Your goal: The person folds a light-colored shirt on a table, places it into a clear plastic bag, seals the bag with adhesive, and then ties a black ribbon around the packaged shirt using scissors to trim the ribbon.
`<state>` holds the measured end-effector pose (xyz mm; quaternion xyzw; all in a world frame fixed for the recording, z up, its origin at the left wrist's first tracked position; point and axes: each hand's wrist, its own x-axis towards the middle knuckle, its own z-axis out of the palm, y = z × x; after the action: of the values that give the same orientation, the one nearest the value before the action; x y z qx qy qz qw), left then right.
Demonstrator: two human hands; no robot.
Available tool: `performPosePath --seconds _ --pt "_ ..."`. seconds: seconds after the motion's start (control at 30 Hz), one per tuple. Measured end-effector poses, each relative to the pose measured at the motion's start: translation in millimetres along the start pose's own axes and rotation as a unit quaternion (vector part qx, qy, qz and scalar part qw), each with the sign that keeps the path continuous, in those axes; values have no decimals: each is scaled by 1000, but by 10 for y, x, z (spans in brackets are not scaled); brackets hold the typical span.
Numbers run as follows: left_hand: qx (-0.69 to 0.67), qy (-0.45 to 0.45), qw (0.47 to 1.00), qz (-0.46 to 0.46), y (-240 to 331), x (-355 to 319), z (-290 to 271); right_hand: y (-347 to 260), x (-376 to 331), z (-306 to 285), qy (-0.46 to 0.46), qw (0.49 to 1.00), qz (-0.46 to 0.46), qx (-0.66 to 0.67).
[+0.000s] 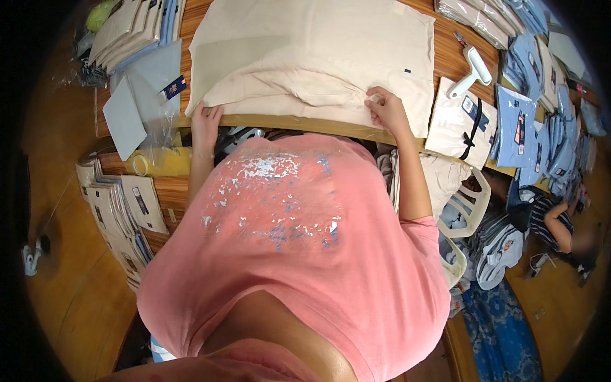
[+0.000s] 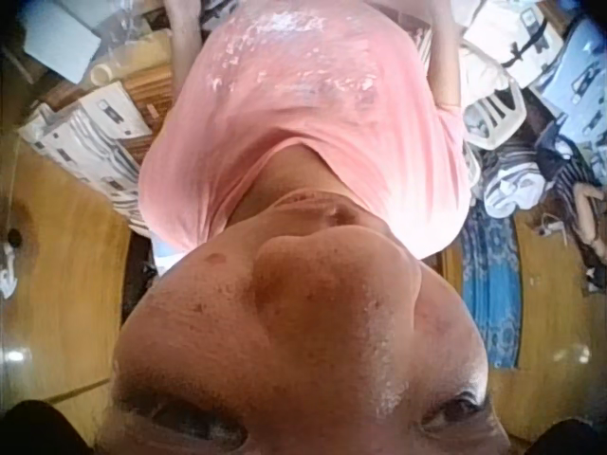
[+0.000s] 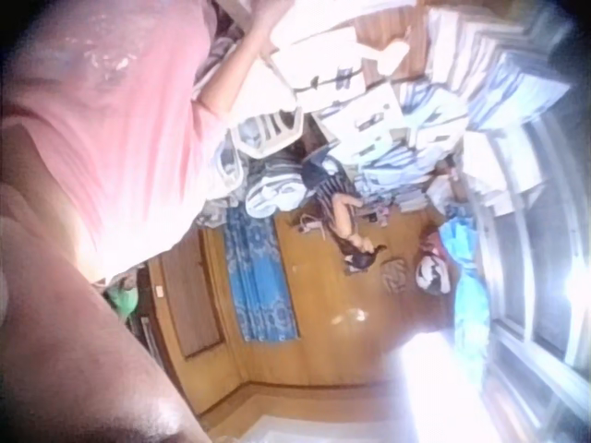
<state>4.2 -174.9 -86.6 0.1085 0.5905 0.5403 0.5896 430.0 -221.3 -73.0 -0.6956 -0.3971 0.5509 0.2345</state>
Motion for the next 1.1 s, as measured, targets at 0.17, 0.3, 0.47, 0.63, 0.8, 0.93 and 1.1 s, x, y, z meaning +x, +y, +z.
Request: performPosePath --seconds 0.17,0.3,0.47,0.63,0.8,0.93,1.1 --pt "223 64 844 483 289 181 853 -424 783 -764 201 924 -146 -289" --pt "397 -58 693 599 514 1569 1790 -480 1862 -1262 361 715 -339 -493" --pt "630 98 675 371 405 2095 2421 -727 1908 -1238 267 663 -132 -687" --pt "462 -48 822 330 816 1826 2168 -764 1376 -1537 288 755 -218 -547" --pt "320 -195 870 319 1158 673 1343 -506 184 -1517 253 871 -269 -323" --pt "335 -170 911 172 841 366 514 133 -329 -1257 215 906 -110 -349" --pt "430 1 754 496 66 225 566 530 -385 -891 224 907 -150 -324"
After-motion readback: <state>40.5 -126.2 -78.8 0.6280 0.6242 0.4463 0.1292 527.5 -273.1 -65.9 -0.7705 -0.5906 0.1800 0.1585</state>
